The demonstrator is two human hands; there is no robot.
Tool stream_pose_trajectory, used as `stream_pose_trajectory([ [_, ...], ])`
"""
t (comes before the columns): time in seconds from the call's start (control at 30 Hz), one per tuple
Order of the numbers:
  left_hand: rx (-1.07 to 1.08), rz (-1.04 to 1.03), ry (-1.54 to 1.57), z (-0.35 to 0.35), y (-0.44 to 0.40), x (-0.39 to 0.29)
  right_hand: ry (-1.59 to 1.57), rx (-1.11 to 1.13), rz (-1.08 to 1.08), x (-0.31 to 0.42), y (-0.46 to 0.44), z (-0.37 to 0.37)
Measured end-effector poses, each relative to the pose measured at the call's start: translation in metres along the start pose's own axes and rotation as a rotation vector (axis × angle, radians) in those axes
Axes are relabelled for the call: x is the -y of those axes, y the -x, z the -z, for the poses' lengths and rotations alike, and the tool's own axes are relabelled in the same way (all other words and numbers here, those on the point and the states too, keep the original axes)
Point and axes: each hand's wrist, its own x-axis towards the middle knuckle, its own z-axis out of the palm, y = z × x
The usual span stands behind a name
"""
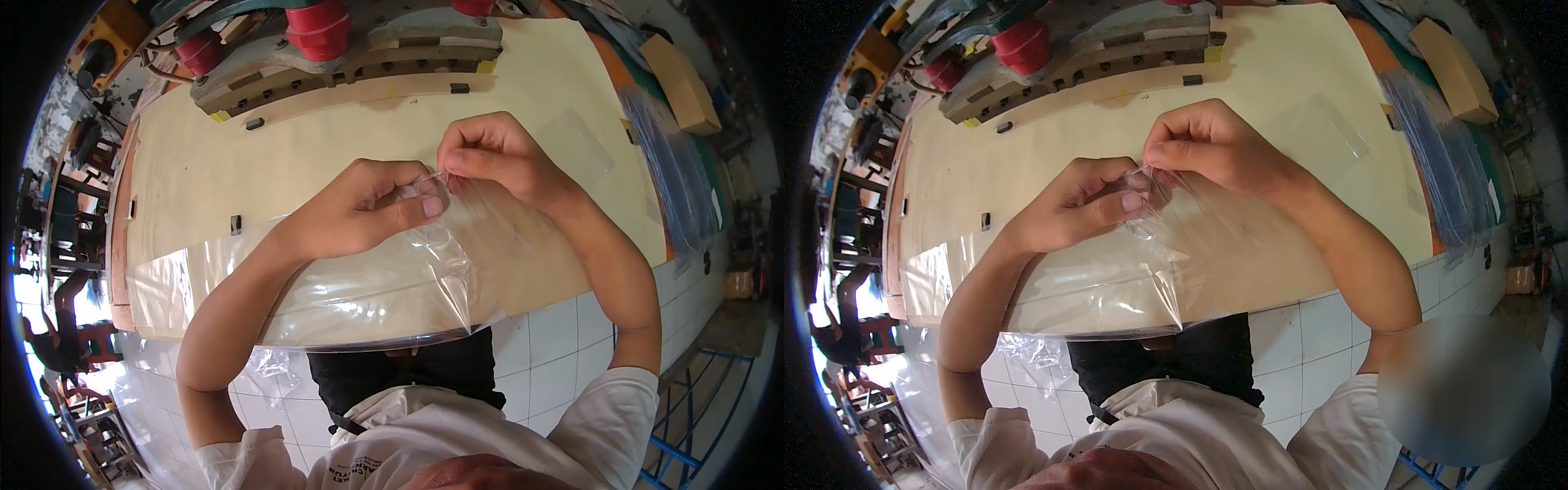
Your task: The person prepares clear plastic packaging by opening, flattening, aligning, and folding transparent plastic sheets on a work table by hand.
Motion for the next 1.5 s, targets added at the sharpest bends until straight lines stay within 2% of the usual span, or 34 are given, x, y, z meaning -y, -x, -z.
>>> stream_pose_trajectory([
  [0.2,0.014,0.01,0.014,0.0004,0.0005,-0.0016,0.025,-0.03,-0.037,0.002,-0.0005,-0.001],
  [0.5,0.003,-0.003,0.022,-0.0005,0.0002,0.0001,0.082,-0.02,0.021,0.0001,0.0002,-0.0036],
  [0.7,0.008,0.046,0.018,-0.0004,0.0006,-0.0018,-0.023,-0.002,0.019,-0.0021,-0.0023,0.0011],
  [0.9,-0.007,0.013,0.013,-0.0008,0.0001,-0.0011,0.114,-0.03,0.007,-0.0015,-0.001,-0.003],
  [1.07,-0.006,0.045,0.004,-0.0008,0.0003,-0.0022,-0.016,0.005,-0.007,0.0009,-0.0009,0.0018],
  [1.5,-0.008,0.029,-0.029,-0.0005,0.0004,-0.001,-0.015,-0.003,-0.042,0.0066,0.0023,0.0006],
])
